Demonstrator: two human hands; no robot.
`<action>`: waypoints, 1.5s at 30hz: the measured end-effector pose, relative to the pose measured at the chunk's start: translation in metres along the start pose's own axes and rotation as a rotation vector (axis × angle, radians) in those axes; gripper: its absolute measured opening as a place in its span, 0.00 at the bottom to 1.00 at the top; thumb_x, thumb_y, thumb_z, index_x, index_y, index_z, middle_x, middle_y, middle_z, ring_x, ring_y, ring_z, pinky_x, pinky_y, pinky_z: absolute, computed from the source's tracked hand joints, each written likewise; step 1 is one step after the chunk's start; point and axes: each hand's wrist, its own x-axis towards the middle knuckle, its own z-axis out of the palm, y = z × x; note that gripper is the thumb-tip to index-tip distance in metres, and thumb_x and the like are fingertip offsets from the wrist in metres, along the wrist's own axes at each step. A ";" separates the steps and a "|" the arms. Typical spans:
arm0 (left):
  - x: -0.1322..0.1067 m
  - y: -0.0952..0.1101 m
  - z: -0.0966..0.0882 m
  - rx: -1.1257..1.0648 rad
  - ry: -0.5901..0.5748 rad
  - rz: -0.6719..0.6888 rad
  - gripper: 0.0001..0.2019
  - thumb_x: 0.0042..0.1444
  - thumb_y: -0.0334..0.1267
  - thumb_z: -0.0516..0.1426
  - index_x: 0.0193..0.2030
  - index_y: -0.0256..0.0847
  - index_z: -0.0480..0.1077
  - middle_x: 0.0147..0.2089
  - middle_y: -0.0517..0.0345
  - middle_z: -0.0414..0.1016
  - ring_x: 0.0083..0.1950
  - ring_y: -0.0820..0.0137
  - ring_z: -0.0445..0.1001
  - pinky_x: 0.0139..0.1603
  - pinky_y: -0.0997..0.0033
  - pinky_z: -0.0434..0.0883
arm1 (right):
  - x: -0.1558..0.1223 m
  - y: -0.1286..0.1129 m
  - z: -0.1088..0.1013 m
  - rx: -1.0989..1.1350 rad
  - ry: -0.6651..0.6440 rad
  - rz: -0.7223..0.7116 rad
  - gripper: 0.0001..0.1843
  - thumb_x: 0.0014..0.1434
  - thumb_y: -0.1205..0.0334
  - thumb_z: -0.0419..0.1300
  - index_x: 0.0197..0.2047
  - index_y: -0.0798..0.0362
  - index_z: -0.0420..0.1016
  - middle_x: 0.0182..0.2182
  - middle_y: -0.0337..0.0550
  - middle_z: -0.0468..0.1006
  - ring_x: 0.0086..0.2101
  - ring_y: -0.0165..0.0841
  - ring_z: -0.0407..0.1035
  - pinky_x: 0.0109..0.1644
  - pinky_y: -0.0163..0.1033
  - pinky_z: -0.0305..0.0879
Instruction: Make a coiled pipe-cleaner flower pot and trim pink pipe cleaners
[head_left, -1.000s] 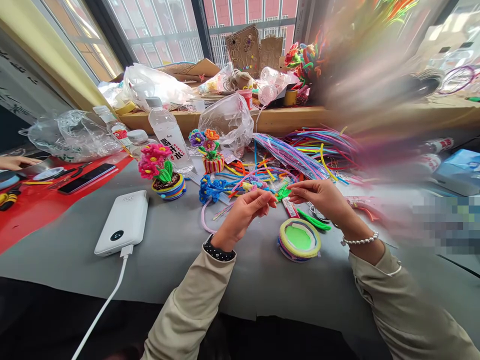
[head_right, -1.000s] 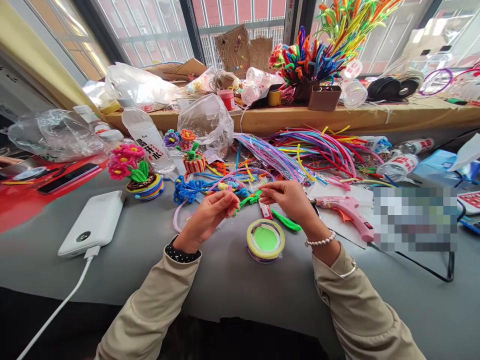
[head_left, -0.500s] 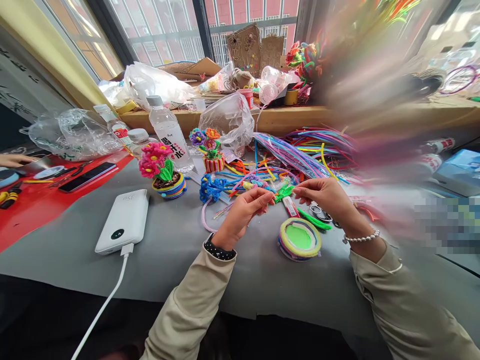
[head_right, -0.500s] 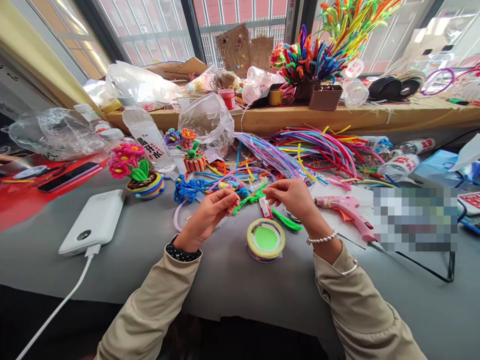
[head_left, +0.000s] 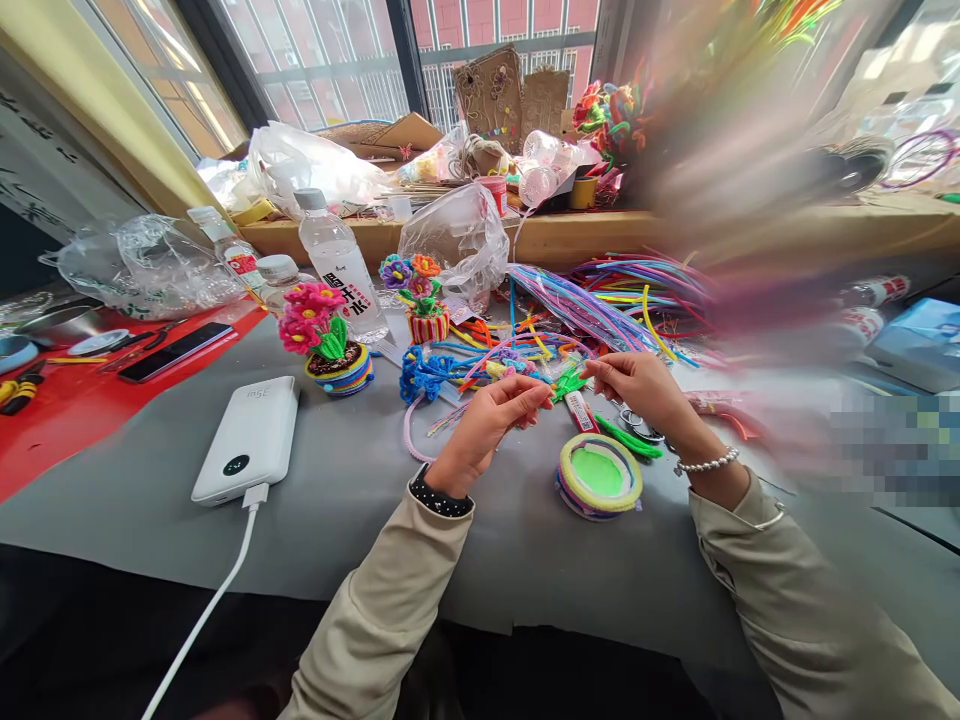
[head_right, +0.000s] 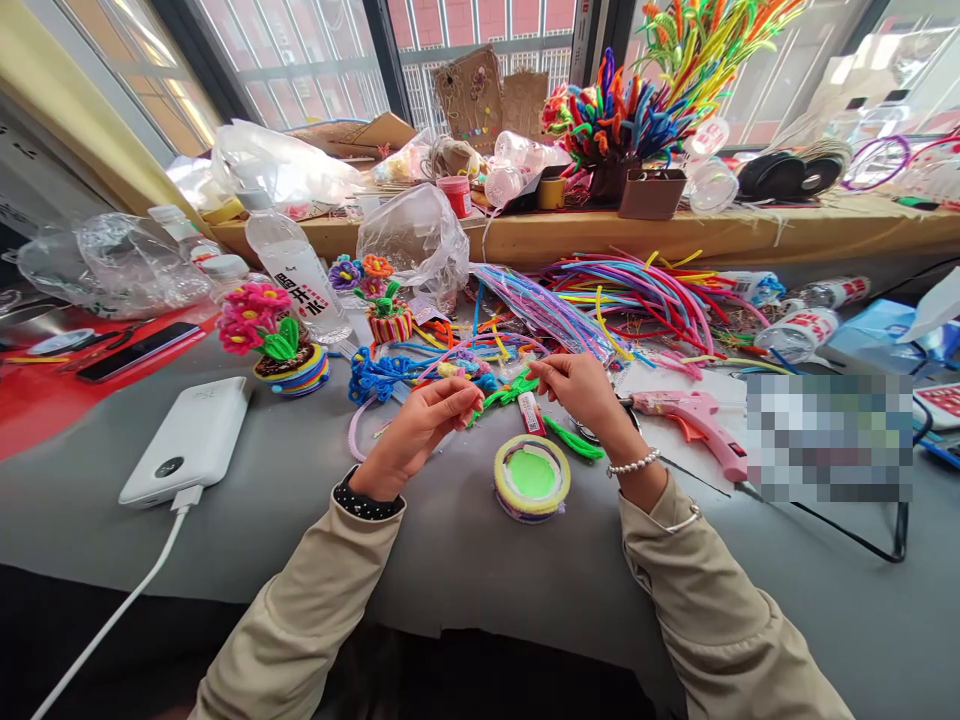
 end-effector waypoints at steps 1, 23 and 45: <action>0.000 0.000 0.000 -0.009 -0.004 -0.001 0.11 0.46 0.43 0.59 0.27 0.36 0.69 0.26 0.63 0.67 0.25 0.81 0.59 0.27 0.78 0.55 | 0.001 0.002 0.001 0.011 -0.016 -0.003 0.17 0.51 0.52 0.54 0.26 0.57 0.73 0.17 0.38 0.69 0.17 0.23 0.60 0.20 0.30 0.58; 0.000 0.001 0.001 0.048 -0.009 0.004 0.12 0.45 0.44 0.59 0.26 0.36 0.66 0.26 0.63 0.64 0.25 0.81 0.58 0.28 0.76 0.55 | 0.001 0.004 0.007 0.166 -0.084 0.041 0.14 0.52 0.65 0.52 0.40 0.58 0.73 0.32 0.47 0.77 0.34 0.33 0.73 0.43 0.41 0.71; -0.003 0.005 -0.001 -0.211 -0.018 -0.180 0.11 0.42 0.33 0.62 0.35 0.36 0.72 0.34 0.57 0.73 0.34 0.77 0.70 0.36 0.78 0.67 | -0.027 0.010 -0.044 -0.208 0.280 -0.040 0.19 0.52 0.46 0.52 0.35 0.52 0.72 0.33 0.45 0.76 0.33 0.35 0.70 0.34 0.38 0.64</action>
